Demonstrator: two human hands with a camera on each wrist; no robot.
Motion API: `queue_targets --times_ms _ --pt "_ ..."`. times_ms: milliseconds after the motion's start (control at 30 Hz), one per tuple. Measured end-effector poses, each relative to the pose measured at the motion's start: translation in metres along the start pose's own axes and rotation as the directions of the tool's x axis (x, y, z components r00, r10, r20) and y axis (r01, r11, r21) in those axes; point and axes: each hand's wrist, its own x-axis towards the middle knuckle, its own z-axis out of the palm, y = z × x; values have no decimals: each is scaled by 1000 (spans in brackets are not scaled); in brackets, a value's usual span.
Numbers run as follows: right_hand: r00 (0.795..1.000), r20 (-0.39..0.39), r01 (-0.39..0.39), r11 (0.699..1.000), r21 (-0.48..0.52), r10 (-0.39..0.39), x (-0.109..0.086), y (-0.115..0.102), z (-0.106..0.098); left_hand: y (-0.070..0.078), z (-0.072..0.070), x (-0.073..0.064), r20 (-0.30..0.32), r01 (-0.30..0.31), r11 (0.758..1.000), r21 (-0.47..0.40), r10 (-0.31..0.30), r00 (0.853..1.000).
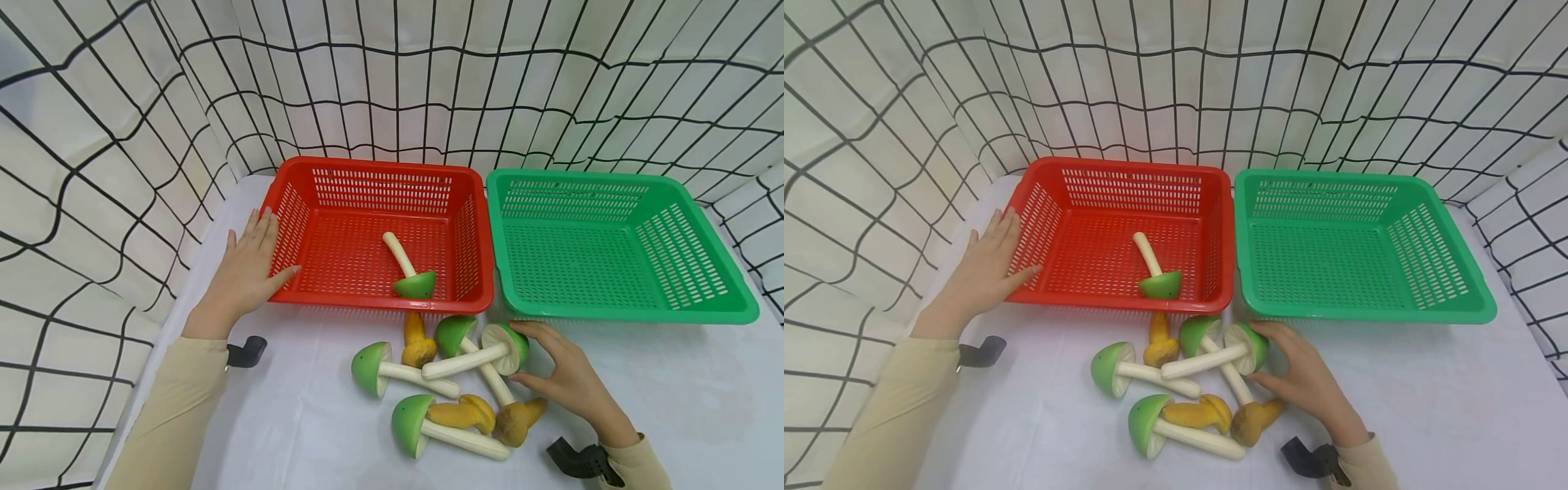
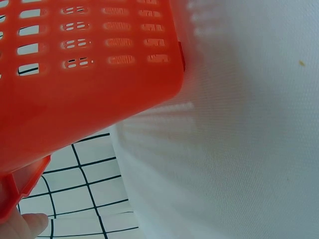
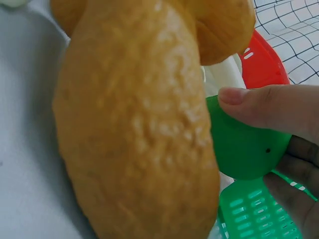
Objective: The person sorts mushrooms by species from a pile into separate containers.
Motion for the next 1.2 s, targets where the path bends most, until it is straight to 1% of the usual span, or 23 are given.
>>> queue_targets --times_ms 233,367,533,867,967,1133,1200 --pt "994 -60 89 996 14 -88 1 -3 -3 0 0 1 -3 -4 1000 -3 4 1000" --pt "992 -71 103 994 -21 -104 0 -4 -6 1 1 1 0 0 1000 -3 0 1000" --pt "989 -88 113 992 -56 -118 0 -4 -13 3 1 7 -2 -4 1000 -7 4 1000" --pt "985 -115 118 990 -74 -126 1 -4 -14 3 1 12 -6 -6 1000 -2 6 1000" --pt "987 -92 126 990 -60 -131 3 -9 -16 2 2 11 -1 -8 1000 10 8 1000" --pt "994 3 105 994 -37 -105 8 -19 -25 -2 2 4 10 1 1000 22 -1 1000" --pt "995 17 104 994 -37 -103 9 -23 -28 -4 3 2 8 3 1000 20 -3 1000"
